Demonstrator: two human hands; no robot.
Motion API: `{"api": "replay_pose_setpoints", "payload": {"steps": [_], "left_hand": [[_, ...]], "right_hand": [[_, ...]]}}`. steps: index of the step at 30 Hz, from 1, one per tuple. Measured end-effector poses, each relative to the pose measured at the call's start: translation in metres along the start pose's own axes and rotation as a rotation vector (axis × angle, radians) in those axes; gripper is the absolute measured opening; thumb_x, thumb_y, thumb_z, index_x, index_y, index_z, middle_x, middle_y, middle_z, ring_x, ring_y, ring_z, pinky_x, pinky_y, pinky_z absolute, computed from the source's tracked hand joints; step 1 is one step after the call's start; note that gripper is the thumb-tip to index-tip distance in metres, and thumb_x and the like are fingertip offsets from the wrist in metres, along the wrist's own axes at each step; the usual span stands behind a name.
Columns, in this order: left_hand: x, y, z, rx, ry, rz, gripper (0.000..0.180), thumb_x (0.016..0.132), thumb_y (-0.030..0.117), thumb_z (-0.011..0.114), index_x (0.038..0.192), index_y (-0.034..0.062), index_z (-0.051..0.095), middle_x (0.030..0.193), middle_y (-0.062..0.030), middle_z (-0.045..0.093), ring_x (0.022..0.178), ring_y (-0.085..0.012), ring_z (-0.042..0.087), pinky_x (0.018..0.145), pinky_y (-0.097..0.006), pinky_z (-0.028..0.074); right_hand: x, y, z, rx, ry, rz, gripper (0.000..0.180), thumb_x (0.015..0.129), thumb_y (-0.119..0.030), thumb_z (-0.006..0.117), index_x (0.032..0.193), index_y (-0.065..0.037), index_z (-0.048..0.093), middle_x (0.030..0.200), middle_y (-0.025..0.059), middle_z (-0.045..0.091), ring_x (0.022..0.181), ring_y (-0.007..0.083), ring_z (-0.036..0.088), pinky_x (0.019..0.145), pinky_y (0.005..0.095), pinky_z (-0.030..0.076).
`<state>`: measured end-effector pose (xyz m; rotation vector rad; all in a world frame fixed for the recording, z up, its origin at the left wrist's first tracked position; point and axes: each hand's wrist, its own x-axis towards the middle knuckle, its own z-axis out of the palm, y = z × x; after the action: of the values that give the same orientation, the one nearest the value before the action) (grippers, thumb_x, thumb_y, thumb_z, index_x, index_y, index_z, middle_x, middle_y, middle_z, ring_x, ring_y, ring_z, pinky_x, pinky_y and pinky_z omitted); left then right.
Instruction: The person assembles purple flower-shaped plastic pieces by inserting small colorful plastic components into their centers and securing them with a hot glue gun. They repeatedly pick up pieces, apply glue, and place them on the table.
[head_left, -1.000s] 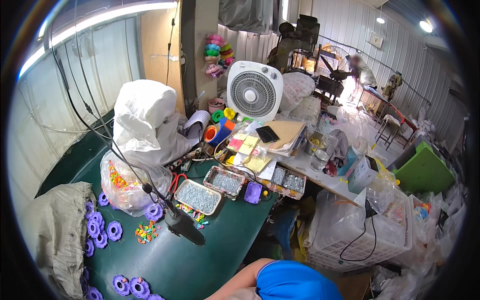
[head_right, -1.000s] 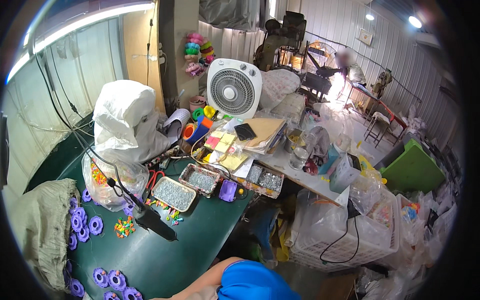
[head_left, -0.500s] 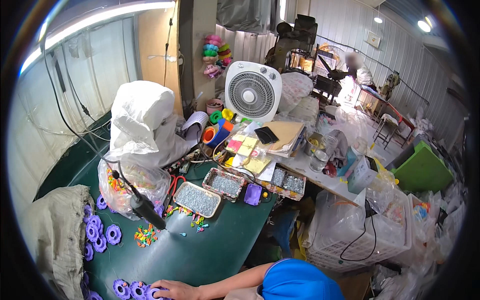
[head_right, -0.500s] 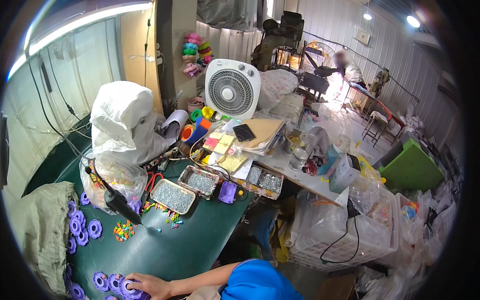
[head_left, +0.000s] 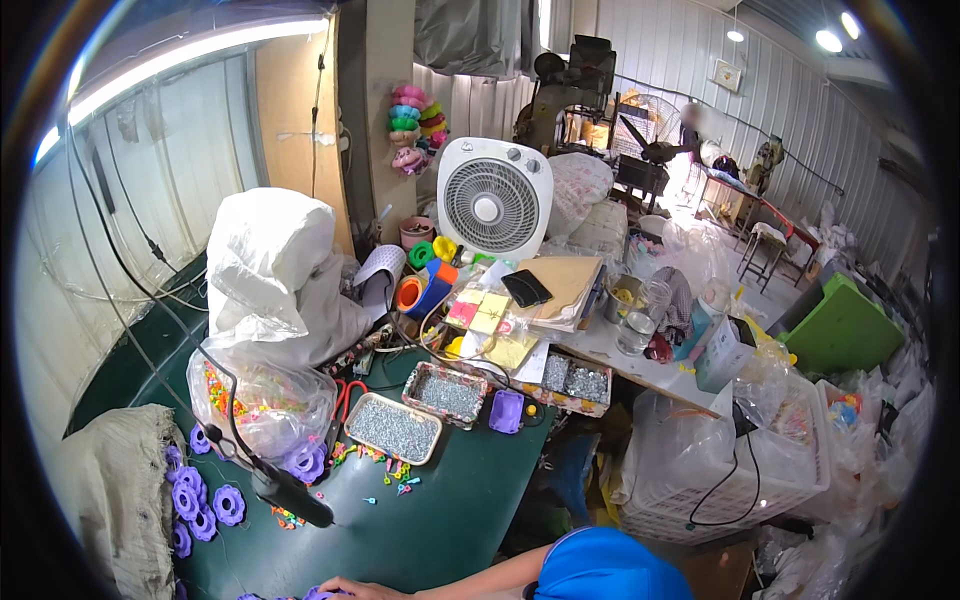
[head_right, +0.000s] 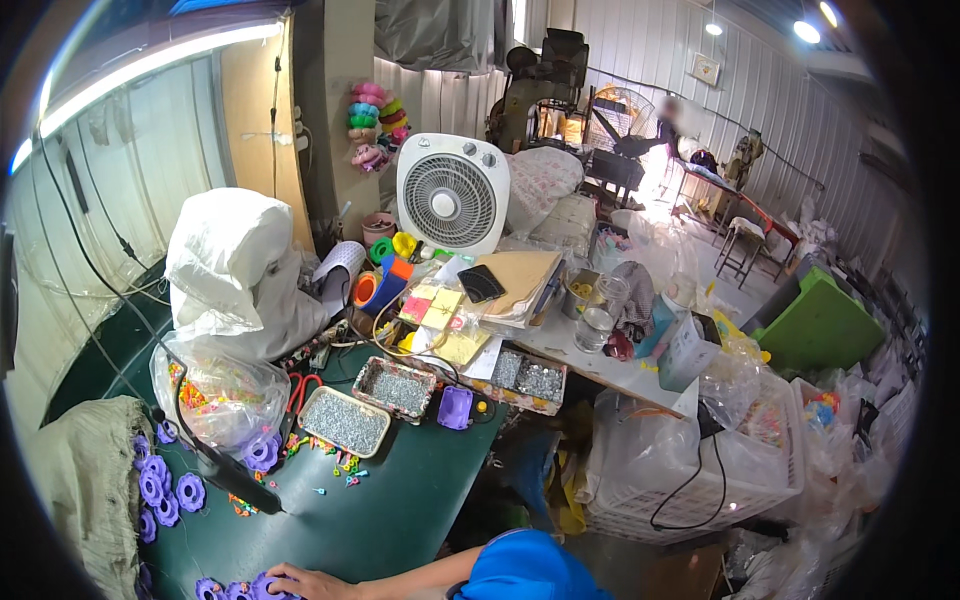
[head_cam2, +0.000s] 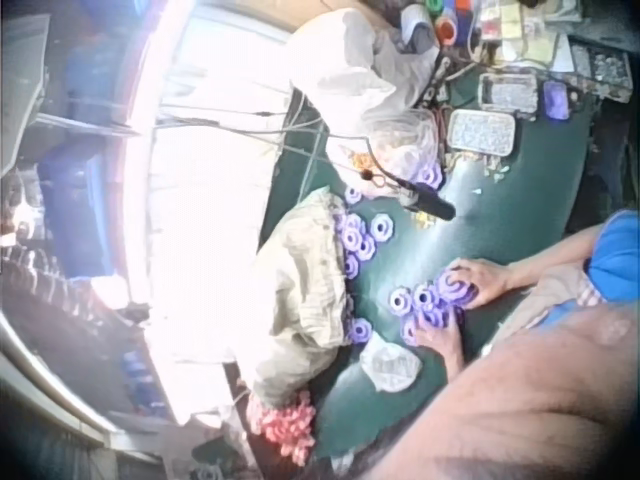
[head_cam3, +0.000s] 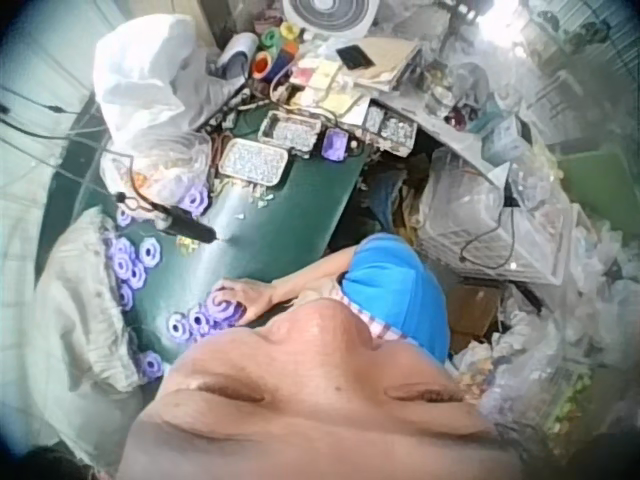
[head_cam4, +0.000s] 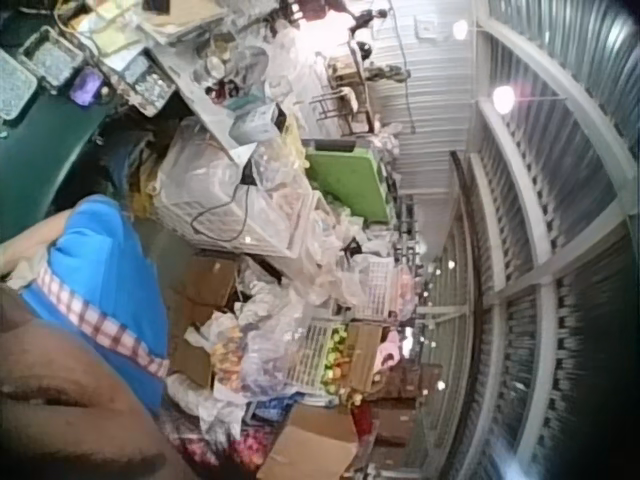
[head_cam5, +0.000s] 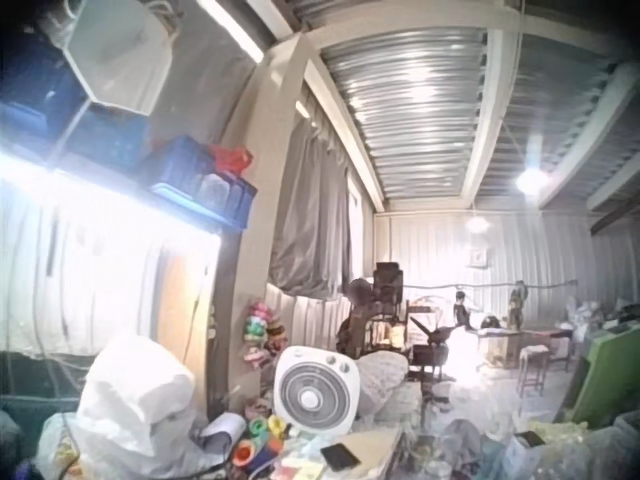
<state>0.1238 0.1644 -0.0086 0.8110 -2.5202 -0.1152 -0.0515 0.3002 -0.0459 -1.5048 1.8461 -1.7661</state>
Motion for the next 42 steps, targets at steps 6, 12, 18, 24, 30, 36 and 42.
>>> {"api": "replay_pose_setpoints", "payload": {"steps": [6, 12, 18, 24, 30, 36, 42], "left_hand": [[-0.011, -0.006, 0.013, -0.109, 0.072, -0.030, 0.088, 0.069, 0.046, 0.097, 0.137, 0.0025, 0.062, 0.127, -0.0288, 0.062, 0.119, -0.0511, 0.057, 0.104, -0.063, 0.043], [-0.015, -0.001, 0.010, -0.021, 0.067, 0.028, 0.086, 0.070, 0.050, 0.096, 0.135, 0.0034, 0.062, 0.129, -0.0273, 0.063, 0.118, -0.0498, 0.059, 0.103, -0.061, 0.045], [-0.022, 0.012, 0.012, -0.161, 0.012, -0.008, 0.084, 0.070, 0.040, 0.096, 0.138, 0.0049, 0.061, 0.140, -0.0283, 0.055, 0.129, -0.0486, 0.053, 0.110, -0.060, 0.041], [-0.025, 0.024, 0.007, -0.368, -0.015, -0.037, 0.083, 0.071, 0.026, 0.095, 0.142, 0.0053, 0.059, 0.145, -0.0293, 0.050, 0.133, -0.0488, 0.049, 0.114, -0.058, 0.040], [-0.025, 0.019, 0.007, -0.354, 0.069, -0.044, 0.076, 0.070, 0.023, 0.098, 0.136, 0.0064, 0.065, 0.148, -0.0256, 0.053, 0.138, -0.0490, 0.047, 0.115, -0.062, 0.039], [0.001, -0.023, -0.017, -0.113, 0.228, -0.189, 0.073, 0.078, 0.027, 0.094, 0.139, 0.0041, 0.061, 0.147, -0.0265, 0.053, 0.131, -0.0475, 0.053, 0.111, -0.059, 0.043], [0.013, -0.037, -0.001, -0.068, 0.030, -0.099, 0.091, 0.066, 0.037, 0.099, 0.142, 0.0062, 0.060, 0.146, -0.0261, 0.050, 0.133, -0.0476, 0.051, 0.113, -0.055, 0.045]], "right_hand": [[0.002, -0.001, -0.001, 0.011, 0.027, -0.011, 0.079, 0.071, -0.040, 0.093, 0.134, -0.009, 0.057, 0.137, 0.0191, 0.054, 0.118, 0.0411, 0.061, 0.100, 0.0487, 0.053], [0.004, -0.006, -0.002, -0.008, 0.014, 0.022, 0.079, 0.070, -0.041, 0.093, 0.133, -0.010, 0.057, 0.136, 0.0195, 0.055, 0.117, 0.0417, 0.061, 0.099, 0.0497, 0.054], [0.001, -0.001, -0.001, -0.019, 0.027, -0.025, 0.079, 0.068, -0.039, 0.094, 0.133, -0.011, 0.057, 0.136, 0.0202, 0.055, 0.117, 0.0425, 0.061, 0.099, 0.0504, 0.053], [0.002, 0.005, 0.000, -0.039, 0.001, -0.039, 0.082, 0.068, -0.040, 0.094, 0.134, -0.010, 0.057, 0.138, 0.0205, 0.054, 0.116, 0.0432, 0.061, 0.100, 0.0494, 0.053], [0.004, 0.002, 0.000, -0.046, -0.093, -0.008, 0.068, 0.076, -0.024, 0.086, 0.134, -0.008, 0.053, 0.145, 0.0215, 0.047, 0.125, 0.0461, 0.058, 0.102, 0.0481, 0.053], [0.001, 0.001, -0.004, 0.030, -0.048, 0.085, 0.073, 0.073, -0.017, 0.090, 0.135, -0.008, 0.053, 0.146, 0.0202, 0.047, 0.128, 0.0441, 0.058, 0.105, 0.0462, 0.052], [-0.001, 0.001, -0.004, 0.028, -0.088, 0.069, 0.075, 0.072, -0.017, 0.089, 0.136, -0.007, 0.051, 0.146, 0.0191, 0.046, 0.126, 0.0427, 0.059, 0.105, 0.0462, 0.053]]}}
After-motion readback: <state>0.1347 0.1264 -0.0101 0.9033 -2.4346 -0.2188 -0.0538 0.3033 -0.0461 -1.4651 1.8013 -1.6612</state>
